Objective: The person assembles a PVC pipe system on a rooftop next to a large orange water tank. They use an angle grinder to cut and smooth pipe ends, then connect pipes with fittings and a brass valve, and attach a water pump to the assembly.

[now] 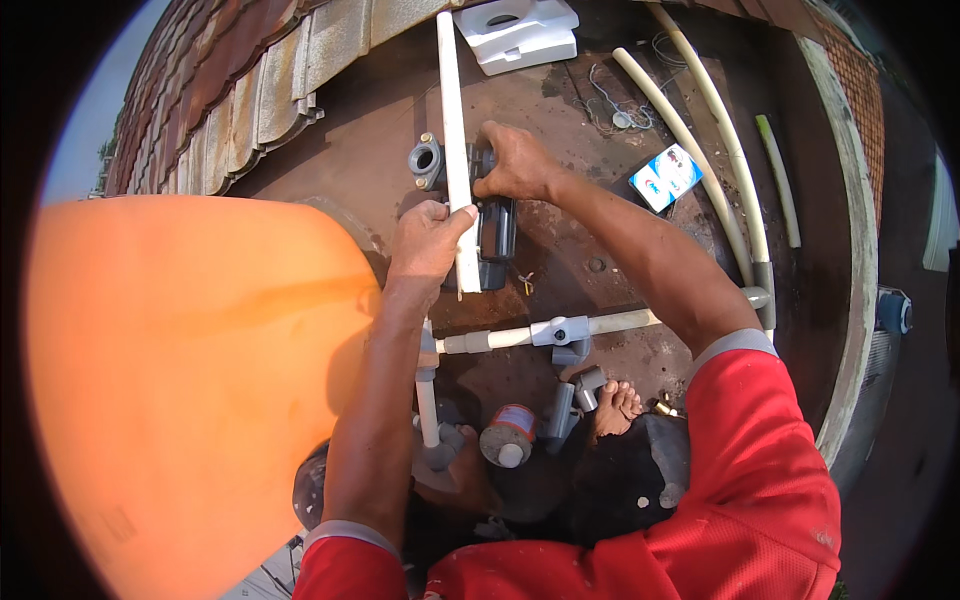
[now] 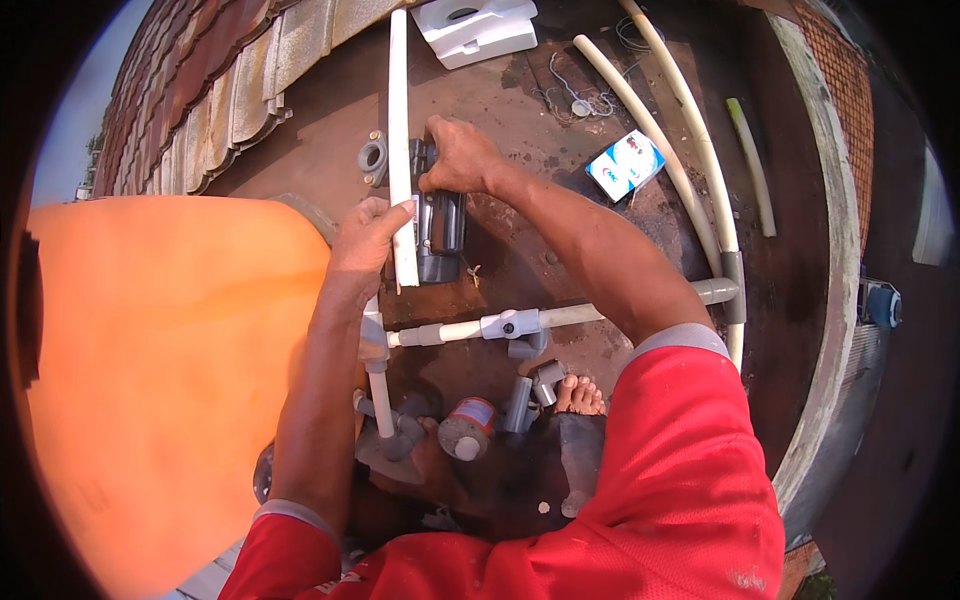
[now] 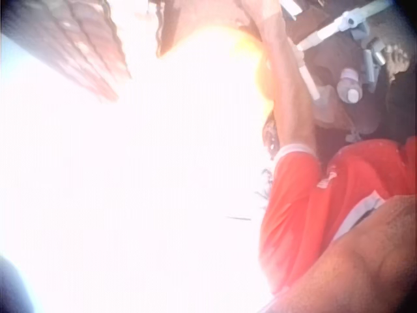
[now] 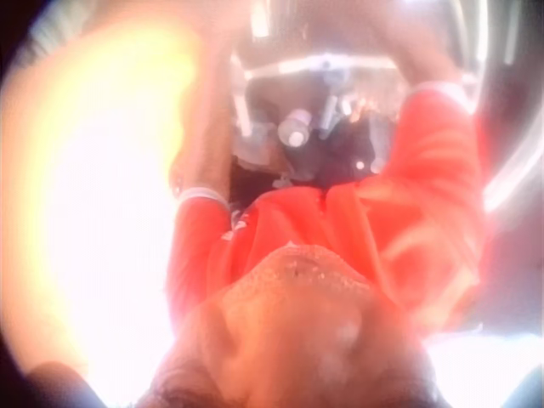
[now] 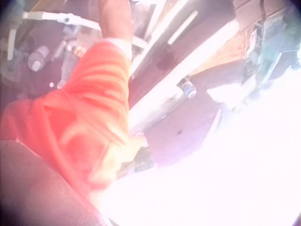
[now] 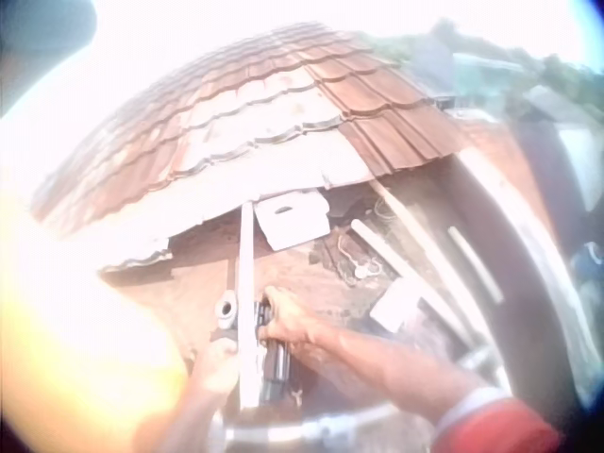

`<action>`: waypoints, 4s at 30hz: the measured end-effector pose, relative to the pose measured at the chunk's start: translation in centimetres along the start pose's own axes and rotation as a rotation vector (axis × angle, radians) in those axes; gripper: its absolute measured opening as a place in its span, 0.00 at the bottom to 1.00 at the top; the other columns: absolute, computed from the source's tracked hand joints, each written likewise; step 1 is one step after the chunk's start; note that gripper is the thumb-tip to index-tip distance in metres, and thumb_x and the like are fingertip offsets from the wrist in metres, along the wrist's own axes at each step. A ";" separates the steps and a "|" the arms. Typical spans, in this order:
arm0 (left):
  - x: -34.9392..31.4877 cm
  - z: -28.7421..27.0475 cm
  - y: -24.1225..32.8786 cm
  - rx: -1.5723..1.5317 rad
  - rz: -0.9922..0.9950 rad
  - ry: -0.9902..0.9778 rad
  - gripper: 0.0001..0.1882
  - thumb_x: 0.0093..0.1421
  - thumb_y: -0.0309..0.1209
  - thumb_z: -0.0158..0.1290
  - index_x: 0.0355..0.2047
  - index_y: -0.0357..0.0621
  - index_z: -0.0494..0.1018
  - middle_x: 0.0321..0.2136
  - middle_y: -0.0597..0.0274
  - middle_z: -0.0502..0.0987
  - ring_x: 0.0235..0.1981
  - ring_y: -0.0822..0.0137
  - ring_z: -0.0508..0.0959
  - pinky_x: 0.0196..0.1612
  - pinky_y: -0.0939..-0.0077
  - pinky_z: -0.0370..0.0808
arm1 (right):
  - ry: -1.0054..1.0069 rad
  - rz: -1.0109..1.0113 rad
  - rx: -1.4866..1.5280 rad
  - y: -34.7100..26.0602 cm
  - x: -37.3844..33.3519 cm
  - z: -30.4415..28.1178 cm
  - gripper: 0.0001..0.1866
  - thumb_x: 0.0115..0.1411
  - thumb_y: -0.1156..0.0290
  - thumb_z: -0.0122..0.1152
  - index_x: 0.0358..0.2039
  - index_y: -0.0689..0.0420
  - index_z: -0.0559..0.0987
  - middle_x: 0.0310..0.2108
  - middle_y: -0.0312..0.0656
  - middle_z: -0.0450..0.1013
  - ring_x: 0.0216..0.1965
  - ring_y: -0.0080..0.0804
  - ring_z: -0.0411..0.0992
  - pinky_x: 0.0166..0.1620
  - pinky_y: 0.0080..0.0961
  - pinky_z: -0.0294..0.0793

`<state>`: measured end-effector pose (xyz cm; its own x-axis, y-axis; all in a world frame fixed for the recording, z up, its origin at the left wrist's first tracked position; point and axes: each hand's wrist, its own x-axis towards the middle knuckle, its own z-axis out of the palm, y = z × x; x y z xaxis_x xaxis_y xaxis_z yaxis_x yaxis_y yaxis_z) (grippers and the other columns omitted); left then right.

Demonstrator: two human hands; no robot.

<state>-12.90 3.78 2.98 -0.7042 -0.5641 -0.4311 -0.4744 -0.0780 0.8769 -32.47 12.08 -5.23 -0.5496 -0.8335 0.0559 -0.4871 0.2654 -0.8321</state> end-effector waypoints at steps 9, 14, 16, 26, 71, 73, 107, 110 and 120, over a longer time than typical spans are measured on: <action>0.5 -0.1 0.6 0.239 0.087 0.040 0.14 0.72 0.39 0.63 0.38 0.38 0.78 0.30 0.67 0.78 0.28 0.78 0.74 0.32 0.80 0.70 | -0.059 0.028 -0.049 4.5 0.0 -8.3 0.38 0.40 0.65 0.81 0.52 0.67 0.81 0.42 0.57 0.82 0.45 0.49 0.83 0.50 0.41 0.83; 1.0 -1.1 -0.9 0.323 0.066 0.016 0.15 0.71 0.39 0.63 0.37 0.37 0.78 0.29 0.68 0.76 0.29 0.77 0.73 0.33 0.77 0.69 | -0.113 0.029 -0.080 7.0 0.0 -12.0 0.39 0.38 0.66 0.81 0.54 0.64 0.81 0.44 0.54 0.82 0.46 0.47 0.82 0.52 0.39 0.82; 1.4 -0.3 -1.6 0.333 0.071 0.016 0.16 0.71 0.39 0.63 0.38 0.36 0.78 0.29 0.68 0.76 0.30 0.77 0.73 0.34 0.77 0.70 | -0.095 0.051 -0.134 8.6 -0.2 -13.6 0.39 0.36 0.67 0.82 0.53 0.60 0.82 0.44 0.49 0.82 0.46 0.44 0.81 0.53 0.38 0.81; 1.9 -0.5 -3.5 0.264 -0.001 0.015 0.19 0.73 0.43 0.61 0.46 0.34 0.79 0.36 0.63 0.80 0.34 0.76 0.75 0.36 0.75 0.72 | -0.191 0.108 -0.201 7.7 -0.6 -17.2 0.46 0.39 0.63 0.89 0.63 0.56 0.83 0.54 0.51 0.83 0.58 0.48 0.81 0.62 0.38 0.78; -1.5 3.3 2.5 0.505 0.704 0.222 0.08 0.69 0.31 0.64 0.38 0.39 0.85 0.35 0.58 0.83 0.40 0.63 0.84 0.48 0.65 0.79 | 0.515 0.385 -0.548 -0.7 -32.0 -12.2 0.07 0.62 0.78 0.70 0.41 0.61 0.84 0.61 0.51 0.81 0.59 0.54 0.79 0.64 0.50 0.74; -2.8 5.1 2.9 0.543 0.626 0.063 0.08 0.68 0.31 0.64 0.37 0.38 0.84 0.33 0.57 0.82 0.38 0.63 0.83 0.45 0.63 0.78 | 0.536 0.403 -0.521 -0.4 -32.5 -11.9 0.07 0.62 0.78 0.69 0.41 0.62 0.83 0.59 0.51 0.82 0.57 0.55 0.79 0.62 0.49 0.76; -6.6 8.5 -0.8 0.993 0.442 -0.439 0.25 0.73 0.46 0.54 0.52 0.36 0.85 0.45 0.45 0.87 0.47 0.46 0.85 0.57 0.55 0.79 | 0.065 0.492 -0.544 -4.1 -43.2 -7.1 0.10 0.66 0.66 0.69 0.38 0.61 0.86 0.39 0.52 0.81 0.44 0.59 0.82 0.49 0.53 0.81; -8.4 4.2 5.1 0.984 0.481 -0.492 0.26 0.73 0.48 0.55 0.54 0.36 0.84 0.42 0.50 0.87 0.44 0.59 0.84 0.52 0.61 0.80 | 0.159 0.485 -0.509 -3.7 -41.4 -6.6 0.11 0.65 0.66 0.67 0.35 0.62 0.84 0.37 0.55 0.82 0.42 0.62 0.82 0.49 0.56 0.80; -22.6 -0.3 6.1 1.063 0.328 -0.612 0.22 0.73 0.42 0.58 0.57 0.39 0.83 0.47 0.50 0.86 0.48 0.55 0.83 0.55 0.59 0.78 | 0.078 0.468 -0.502 -1.6 -44.4 2.2 0.12 0.62 0.68 0.66 0.44 0.58 0.87 0.41 0.55 0.84 0.46 0.60 0.83 0.54 0.52 0.82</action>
<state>0.26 15.80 18.13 -0.8622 0.0607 -0.5029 -0.2207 0.8486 0.4808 -5.75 47.62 -7.58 -0.8170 -0.5439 -0.1917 -0.4313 0.7969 -0.4230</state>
